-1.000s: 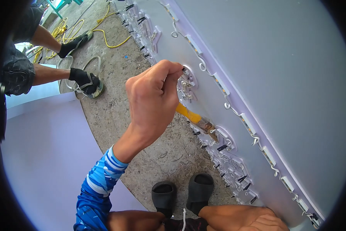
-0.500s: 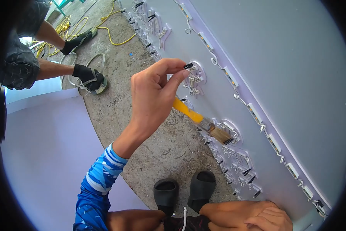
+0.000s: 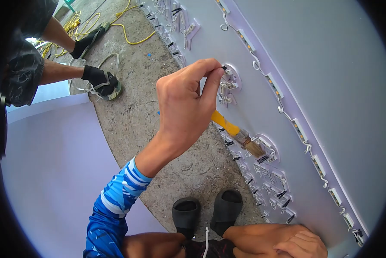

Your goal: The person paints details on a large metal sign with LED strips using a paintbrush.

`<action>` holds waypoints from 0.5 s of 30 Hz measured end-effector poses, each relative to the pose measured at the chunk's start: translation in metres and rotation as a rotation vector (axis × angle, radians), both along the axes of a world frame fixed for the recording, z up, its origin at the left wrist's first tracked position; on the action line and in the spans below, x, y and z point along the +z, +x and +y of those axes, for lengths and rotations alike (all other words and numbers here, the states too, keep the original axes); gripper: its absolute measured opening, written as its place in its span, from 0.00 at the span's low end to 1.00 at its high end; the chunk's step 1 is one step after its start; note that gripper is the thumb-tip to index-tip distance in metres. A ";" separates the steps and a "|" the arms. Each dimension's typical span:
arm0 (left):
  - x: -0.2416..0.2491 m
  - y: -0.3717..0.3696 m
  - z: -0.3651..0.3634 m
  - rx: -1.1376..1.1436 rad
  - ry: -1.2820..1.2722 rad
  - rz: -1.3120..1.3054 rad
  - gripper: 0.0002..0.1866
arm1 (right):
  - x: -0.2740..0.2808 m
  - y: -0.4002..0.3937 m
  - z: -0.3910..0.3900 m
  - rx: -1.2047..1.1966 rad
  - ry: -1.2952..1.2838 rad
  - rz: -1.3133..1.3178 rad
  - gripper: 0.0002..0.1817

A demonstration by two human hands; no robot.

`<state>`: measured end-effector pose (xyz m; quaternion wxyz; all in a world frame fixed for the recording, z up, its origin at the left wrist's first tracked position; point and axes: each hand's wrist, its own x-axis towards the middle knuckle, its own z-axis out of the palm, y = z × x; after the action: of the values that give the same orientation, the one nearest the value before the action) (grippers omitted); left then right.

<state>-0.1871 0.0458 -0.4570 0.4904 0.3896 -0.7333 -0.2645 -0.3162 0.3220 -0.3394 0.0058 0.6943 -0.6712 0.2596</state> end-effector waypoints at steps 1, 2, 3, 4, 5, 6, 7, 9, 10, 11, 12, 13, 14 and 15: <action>-0.001 0.000 0.001 -0.002 0.004 -0.003 0.03 | 0.002 -0.004 0.001 0.024 0.029 -0.007 0.07; 0.000 -0.001 0.002 -0.003 0.015 -0.023 0.03 | 0.003 -0.007 0.001 0.048 0.056 -0.013 0.07; 0.001 -0.001 0.003 -0.005 0.028 -0.044 0.04 | 0.004 -0.011 0.001 0.072 0.085 -0.020 0.07; 0.000 -0.002 0.003 -0.007 0.032 -0.047 0.04 | 0.005 -0.015 0.002 0.096 0.114 -0.027 0.07; -0.001 -0.002 0.003 -0.004 0.021 -0.043 0.04 | 0.006 -0.019 0.003 0.119 0.141 -0.035 0.07; -0.002 -0.002 0.003 -0.001 0.010 -0.040 0.04 | 0.007 -0.022 0.003 0.142 0.169 -0.043 0.07; -0.003 -0.003 0.003 -0.005 0.012 -0.042 0.04 | 0.009 -0.025 0.004 0.165 0.196 -0.050 0.07; -0.005 -0.005 0.004 0.013 -0.013 -0.005 0.05 | 0.011 -0.031 0.006 0.205 0.249 -0.064 0.08; -0.005 -0.006 0.005 0.008 -0.011 -0.005 0.05 | 0.012 -0.033 0.006 0.225 0.275 -0.070 0.08; -0.004 -0.006 0.005 0.015 -0.018 -0.014 0.05 | 0.013 -0.036 0.007 0.246 0.302 -0.077 0.09; -0.004 -0.006 0.006 0.024 -0.024 -0.022 0.05 | 0.014 -0.038 0.008 0.267 0.330 -0.083 0.09; -0.004 -0.007 0.005 0.020 -0.023 -0.022 0.05 | 0.015 -0.040 0.008 0.290 0.356 -0.089 0.10; -0.005 -0.008 0.006 0.029 -0.023 -0.008 0.05 | 0.016 -0.042 0.009 0.311 0.383 -0.096 0.10; -0.006 -0.009 0.006 0.041 -0.024 0.006 0.05 | 0.018 -0.043 0.008 0.334 0.410 -0.103 0.11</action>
<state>-0.1963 0.0518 -0.4628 0.5025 0.3979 -0.7268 -0.2468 -0.3595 0.3305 -0.3217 -0.2122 0.7679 -0.5853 0.1507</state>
